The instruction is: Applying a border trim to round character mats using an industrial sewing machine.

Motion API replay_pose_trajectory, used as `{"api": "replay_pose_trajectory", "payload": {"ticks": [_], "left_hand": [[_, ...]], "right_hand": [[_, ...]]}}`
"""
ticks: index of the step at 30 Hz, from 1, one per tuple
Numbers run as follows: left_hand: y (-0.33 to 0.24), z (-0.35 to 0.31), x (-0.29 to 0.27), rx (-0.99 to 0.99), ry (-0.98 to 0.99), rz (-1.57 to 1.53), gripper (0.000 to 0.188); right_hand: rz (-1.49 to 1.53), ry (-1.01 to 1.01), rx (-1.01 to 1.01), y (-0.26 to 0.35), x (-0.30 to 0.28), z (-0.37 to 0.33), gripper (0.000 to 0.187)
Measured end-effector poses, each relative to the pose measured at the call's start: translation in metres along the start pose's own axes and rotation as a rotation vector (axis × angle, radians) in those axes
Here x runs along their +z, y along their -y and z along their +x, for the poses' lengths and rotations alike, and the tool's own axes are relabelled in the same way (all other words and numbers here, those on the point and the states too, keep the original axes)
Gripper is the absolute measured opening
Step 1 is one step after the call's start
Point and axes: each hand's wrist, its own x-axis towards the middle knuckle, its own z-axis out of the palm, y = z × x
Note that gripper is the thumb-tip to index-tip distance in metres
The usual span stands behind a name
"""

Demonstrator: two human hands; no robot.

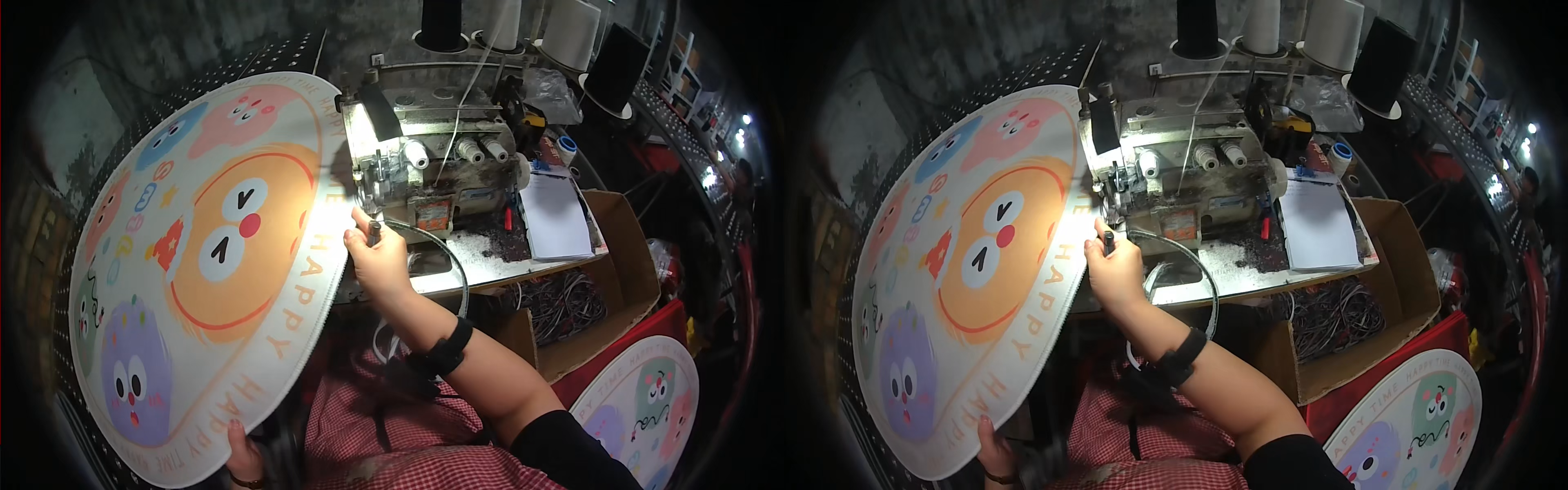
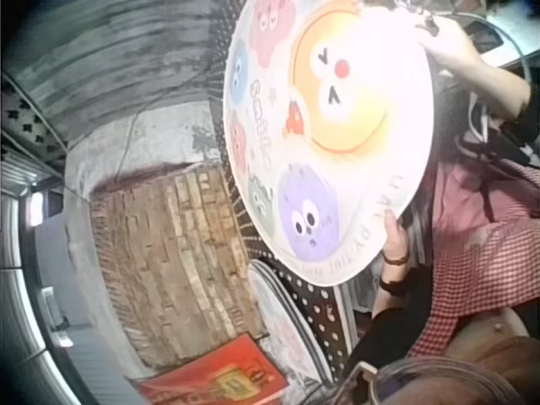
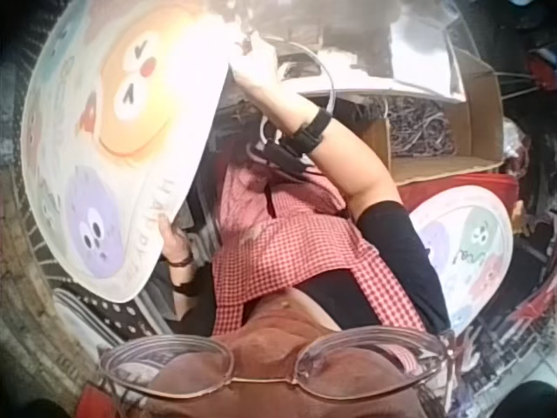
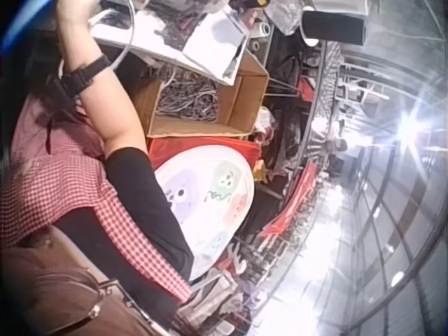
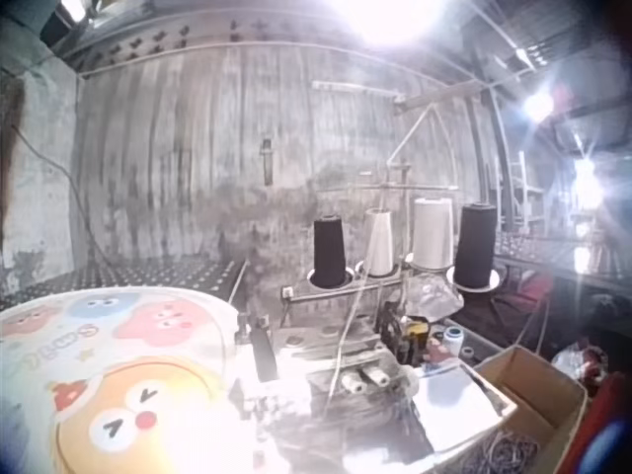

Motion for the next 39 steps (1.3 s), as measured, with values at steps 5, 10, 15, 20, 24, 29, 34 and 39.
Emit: {"api": "replay_pose_trajectory", "payload": {"ticks": [5, 10, 15, 20, 24, 29, 34, 39], "left_hand": [[-0.016, 0.016, -0.016, -0.202, -0.267, -0.424, 0.039], [-0.042, 0.015, -0.026, -0.335, -0.105, -0.704, 0.041], [-0.122, 0.016, -0.017, -1.078, 0.918, -0.265, 0.072], [-0.217, 0.128, 0.066, 0.184, 1.268, 0.376, 0.043], [-0.176, 0.191, 0.193, 0.997, 1.048, 0.62, 0.039], [-0.149, 0.219, 0.269, 1.36, 0.973, 0.689, 0.021], [-0.153, 0.229, 0.259, 0.81, 1.215, 0.366, 0.021], [-0.156, 0.227, 0.243, 0.576, 1.185, 0.041, 0.031]], "right_hand": [[-0.044, 0.138, 0.023, -0.001, 0.025, -0.017, 0.042], [-0.022, 0.008, 0.083, 0.015, 0.028, -0.03, 0.067], [0.305, 0.267, 0.213, 0.024, 0.002, -0.026, 0.067], [0.16, 0.286, 0.129, 0.028, -0.004, -0.052, 0.067], [0.078, 0.298, 0.117, 0.036, -0.013, -0.058, 0.065], [-0.231, 0.334, -0.11, 0.041, -0.039, -0.065, 0.055], [0.119, 0.361, 0.321, 0.06, -0.05, -0.065, 0.03], [0.314, 0.384, 0.661, 0.073, -0.041, -0.052, 0.046]]}}
